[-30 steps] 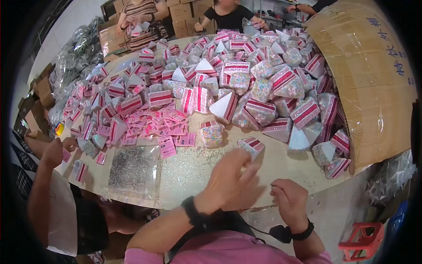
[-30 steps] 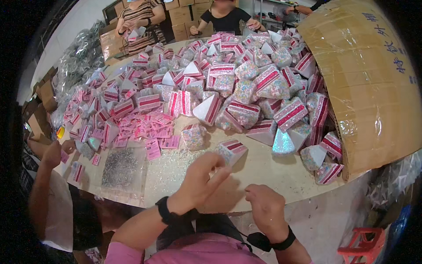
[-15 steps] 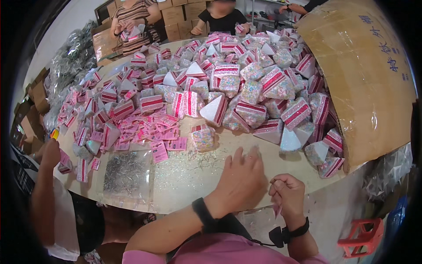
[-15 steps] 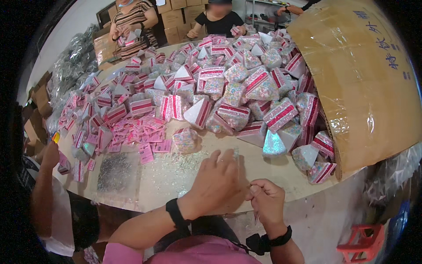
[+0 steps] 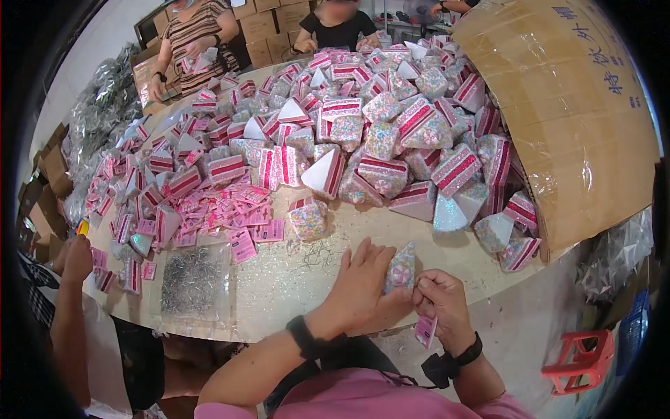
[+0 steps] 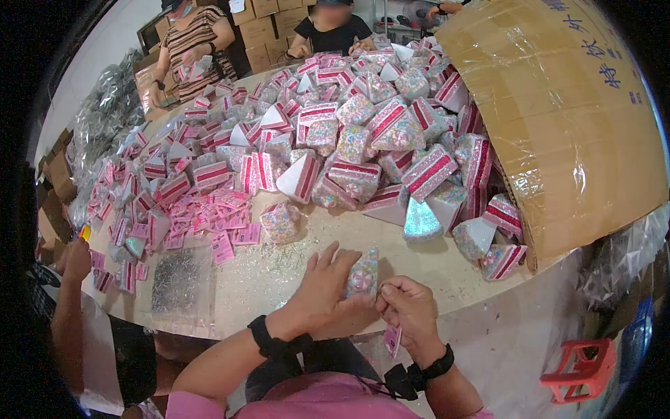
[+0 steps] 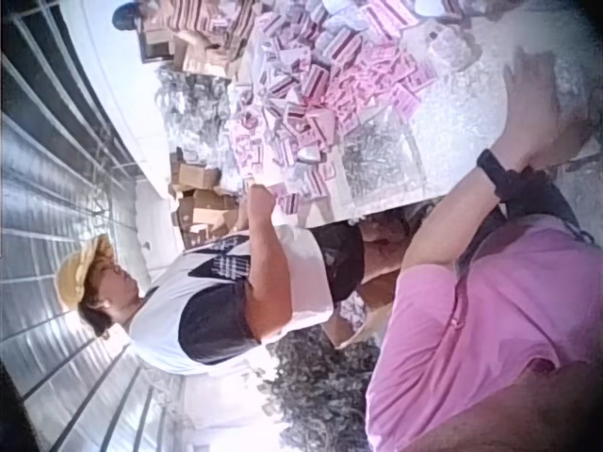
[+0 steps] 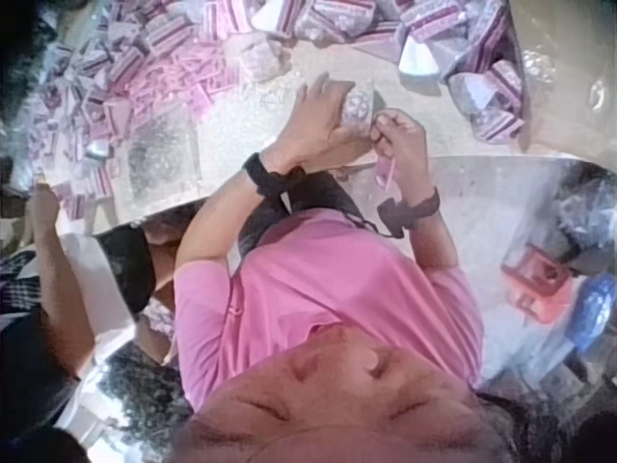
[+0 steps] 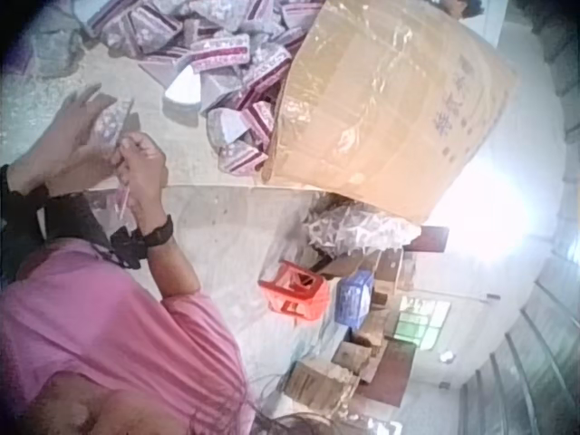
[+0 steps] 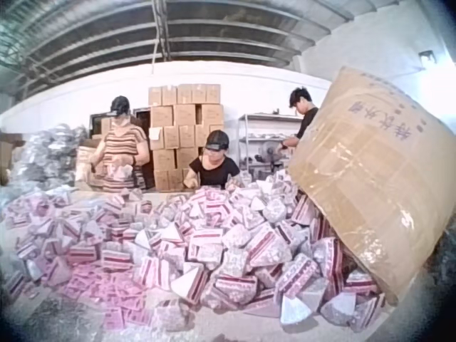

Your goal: Packaging small pyramid-shaped decorative items and pink paper cards into clear plastic bags.

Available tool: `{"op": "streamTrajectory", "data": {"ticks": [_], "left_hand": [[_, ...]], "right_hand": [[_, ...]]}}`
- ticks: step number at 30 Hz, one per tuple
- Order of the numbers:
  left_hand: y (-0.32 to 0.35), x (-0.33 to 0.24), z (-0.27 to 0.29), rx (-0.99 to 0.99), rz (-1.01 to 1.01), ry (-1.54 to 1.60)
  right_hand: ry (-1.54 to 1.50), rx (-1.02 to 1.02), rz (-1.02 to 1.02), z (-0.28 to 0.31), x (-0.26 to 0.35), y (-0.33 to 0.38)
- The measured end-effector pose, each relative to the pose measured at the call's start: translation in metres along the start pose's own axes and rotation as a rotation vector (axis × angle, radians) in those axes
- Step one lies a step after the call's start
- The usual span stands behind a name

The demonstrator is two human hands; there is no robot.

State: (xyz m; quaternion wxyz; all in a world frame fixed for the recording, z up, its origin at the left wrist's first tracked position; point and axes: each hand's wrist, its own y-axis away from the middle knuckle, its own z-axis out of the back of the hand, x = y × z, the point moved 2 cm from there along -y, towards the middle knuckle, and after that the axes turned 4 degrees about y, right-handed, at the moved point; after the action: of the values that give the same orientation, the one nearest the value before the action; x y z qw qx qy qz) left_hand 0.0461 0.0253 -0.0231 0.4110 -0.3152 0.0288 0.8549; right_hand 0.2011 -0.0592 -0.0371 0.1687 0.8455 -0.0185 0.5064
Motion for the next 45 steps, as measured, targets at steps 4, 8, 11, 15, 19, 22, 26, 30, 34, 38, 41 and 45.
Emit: {"op": "streamTrajectory", "data": {"ticks": [4, 8, 11, 15, 19, 22, 26, 30, 34, 38, 41, 45], "left_hand": [[0.006, -0.004, 0.007, 0.006, 0.070, 0.268], [0.015, -0.001, 0.016, -0.205, 0.187, 0.616], [0.029, 0.003, 0.018, -0.388, 0.219, 0.633], [0.043, 0.004, 0.034, -0.501, 0.210, 0.600], [0.052, 0.006, 0.041, -0.571, 0.287, 0.651], [0.056, 0.005, 0.047, -0.619, 0.257, 0.500], [0.061, 0.004, 0.052, -0.649, 0.227, 0.429], [0.062, 0.001, 0.053, -0.657, 0.230, 0.409], [0.062, 0.001, 0.052, -0.669, 0.220, 0.386], [0.061, -0.004, 0.055, -0.654, 0.208, 0.325], [0.060, -0.008, 0.058, -0.649, 0.184, 0.276], [0.060, -0.011, 0.060, -0.662, 0.139, 0.200]], "right_hand": [[0.018, 0.008, 0.006, -0.005, 0.000, 0.002], [0.266, -0.030, 0.063, -0.022, 0.016, 0.012], [0.458, 0.044, 0.264, -0.048, 0.027, 0.018], [0.779, 0.164, 0.460, -0.079, 0.039, 0.028], [0.933, 0.224, 0.614, -0.101, 0.043, 0.028], [0.997, 0.246, 0.729, -0.110, 0.042, 0.026], [1.035, 0.254, 0.796, -0.117, 0.043, 0.026], [1.077, 0.250, 0.792, -0.119, 0.042, 0.026], [1.061, 0.235, 0.800, -0.118, 0.041, 0.025], [1.081, 0.223, 0.803, -0.118, 0.041, 0.025], [1.114, 0.224, 0.804, -0.117, 0.042, 0.026], [1.135, 0.206, 0.824, -0.116, 0.042, 0.026]]}}
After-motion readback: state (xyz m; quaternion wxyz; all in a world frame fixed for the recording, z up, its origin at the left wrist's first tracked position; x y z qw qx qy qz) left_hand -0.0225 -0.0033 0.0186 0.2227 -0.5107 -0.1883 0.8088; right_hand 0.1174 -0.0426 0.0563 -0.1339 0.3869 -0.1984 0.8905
